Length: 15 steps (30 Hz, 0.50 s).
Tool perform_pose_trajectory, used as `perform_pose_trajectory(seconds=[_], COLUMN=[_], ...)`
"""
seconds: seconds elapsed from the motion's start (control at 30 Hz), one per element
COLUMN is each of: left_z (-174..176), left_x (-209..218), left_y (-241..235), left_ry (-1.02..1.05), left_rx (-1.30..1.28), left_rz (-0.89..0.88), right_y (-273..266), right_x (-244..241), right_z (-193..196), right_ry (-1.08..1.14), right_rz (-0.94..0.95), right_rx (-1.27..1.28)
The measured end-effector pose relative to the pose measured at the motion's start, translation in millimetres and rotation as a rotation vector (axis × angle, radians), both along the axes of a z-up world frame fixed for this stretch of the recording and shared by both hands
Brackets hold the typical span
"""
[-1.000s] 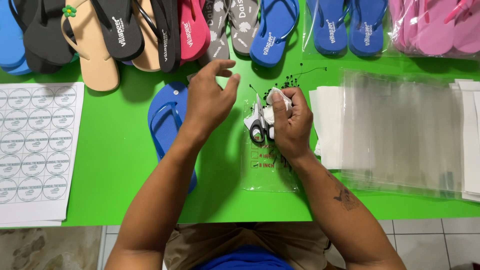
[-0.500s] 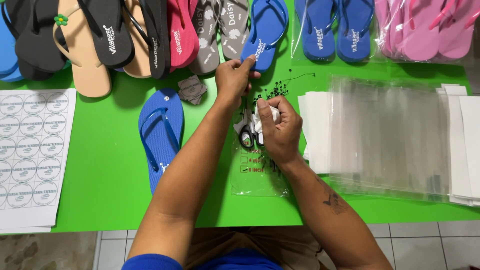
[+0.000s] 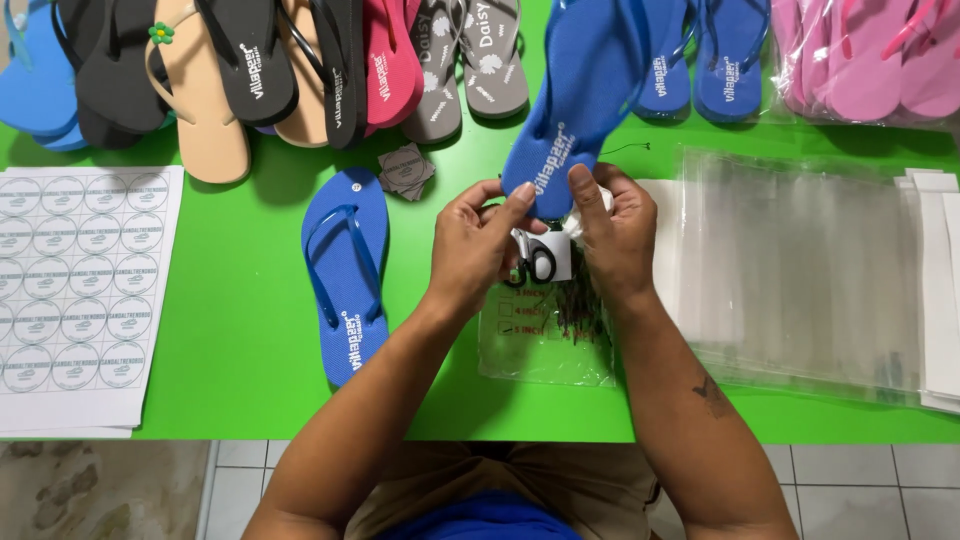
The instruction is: Cleaning flip-flops with a cloth and placing them into plastic bags for packaging in a manufacturing setting.
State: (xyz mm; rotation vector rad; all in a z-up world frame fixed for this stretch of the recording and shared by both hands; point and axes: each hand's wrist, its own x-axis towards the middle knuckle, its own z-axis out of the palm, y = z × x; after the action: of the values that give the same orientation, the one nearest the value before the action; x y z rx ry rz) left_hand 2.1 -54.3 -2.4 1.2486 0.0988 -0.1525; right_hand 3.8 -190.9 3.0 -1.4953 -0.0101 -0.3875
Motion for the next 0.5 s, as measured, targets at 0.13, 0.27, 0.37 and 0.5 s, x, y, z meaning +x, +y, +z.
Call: perform_pose_trajectory(seconds=[0.13, 0.27, 0.37, 0.5], left_z=[1.5, 8.9, 26.6, 29.6], left_x=[-7.9, 8.1, 20.2, 35.3], left_y=[24.2, 55.3, 68.4, 73.3], left_ry=[-0.112, -0.153, -0.195, -0.145], left_rx=[0.216, 0.223, 0.174, -0.03], left_rz=[0.031, 0.107, 0.045, -0.139], right_y=[2.7, 5.4, 3.5, 1.9], right_x=[-3.8, -11.8, -14.7, -17.3], right_z=[3.4, 19.7, 13.0, 1.4], right_ry=[0.021, 0.08, 0.154, 0.257], right_rz=[0.102, 0.221, 0.363, 0.609], right_rx=[0.01, -0.08, -0.12, -0.149])
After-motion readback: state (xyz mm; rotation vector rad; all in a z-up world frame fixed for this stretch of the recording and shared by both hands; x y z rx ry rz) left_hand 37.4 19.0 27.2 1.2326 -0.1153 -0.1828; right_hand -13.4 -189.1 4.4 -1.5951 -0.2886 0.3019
